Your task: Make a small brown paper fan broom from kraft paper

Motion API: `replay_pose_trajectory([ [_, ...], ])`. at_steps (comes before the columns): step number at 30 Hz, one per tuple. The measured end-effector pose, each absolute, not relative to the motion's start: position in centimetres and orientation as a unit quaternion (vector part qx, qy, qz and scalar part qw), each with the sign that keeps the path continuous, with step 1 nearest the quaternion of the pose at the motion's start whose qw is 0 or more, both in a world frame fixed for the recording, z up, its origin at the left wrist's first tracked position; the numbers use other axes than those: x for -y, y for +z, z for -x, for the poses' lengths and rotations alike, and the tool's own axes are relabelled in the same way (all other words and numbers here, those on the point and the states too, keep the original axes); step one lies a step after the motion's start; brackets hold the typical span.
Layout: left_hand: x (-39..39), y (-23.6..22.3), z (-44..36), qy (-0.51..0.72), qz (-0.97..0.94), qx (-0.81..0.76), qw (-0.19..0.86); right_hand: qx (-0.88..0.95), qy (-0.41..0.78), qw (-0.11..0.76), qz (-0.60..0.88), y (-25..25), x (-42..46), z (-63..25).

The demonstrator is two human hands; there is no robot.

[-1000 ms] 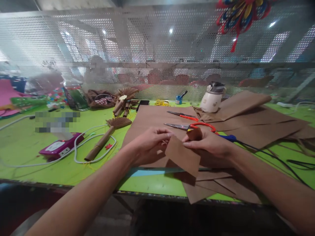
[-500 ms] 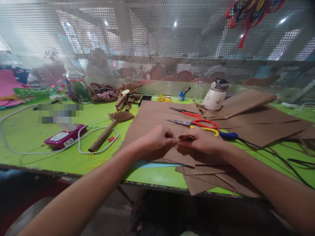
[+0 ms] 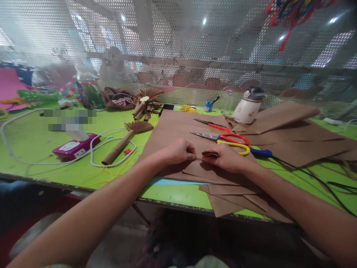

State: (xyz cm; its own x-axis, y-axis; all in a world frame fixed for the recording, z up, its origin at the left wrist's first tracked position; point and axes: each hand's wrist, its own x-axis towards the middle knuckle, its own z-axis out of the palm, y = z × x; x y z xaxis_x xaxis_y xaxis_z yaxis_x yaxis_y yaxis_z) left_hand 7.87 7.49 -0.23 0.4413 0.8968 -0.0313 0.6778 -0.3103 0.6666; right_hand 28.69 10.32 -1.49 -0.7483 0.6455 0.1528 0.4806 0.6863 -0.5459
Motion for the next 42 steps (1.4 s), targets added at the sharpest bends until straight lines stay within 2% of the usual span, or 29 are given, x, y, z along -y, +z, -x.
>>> replay_pose_trajectory([
  [13, -7.3, -0.3, -8.5, 0.14, -0.855, -0.458, 0.199, 0.94, 0.147, 0.144, 0.273, -1.1, -10.3, -28.7],
  [24, -6.5, 0.5, -8.6, 0.118, -0.861, -0.461, 0.177, 0.951, 0.103, 0.157, 0.245, -1.4, -10.0, -29.2],
  [42, -5.7, 0.5, -7.4, 0.091, -0.885, -0.439, 0.129, 0.964, 0.034, 0.094, 0.246, -0.9, -8.9, -31.2],
])
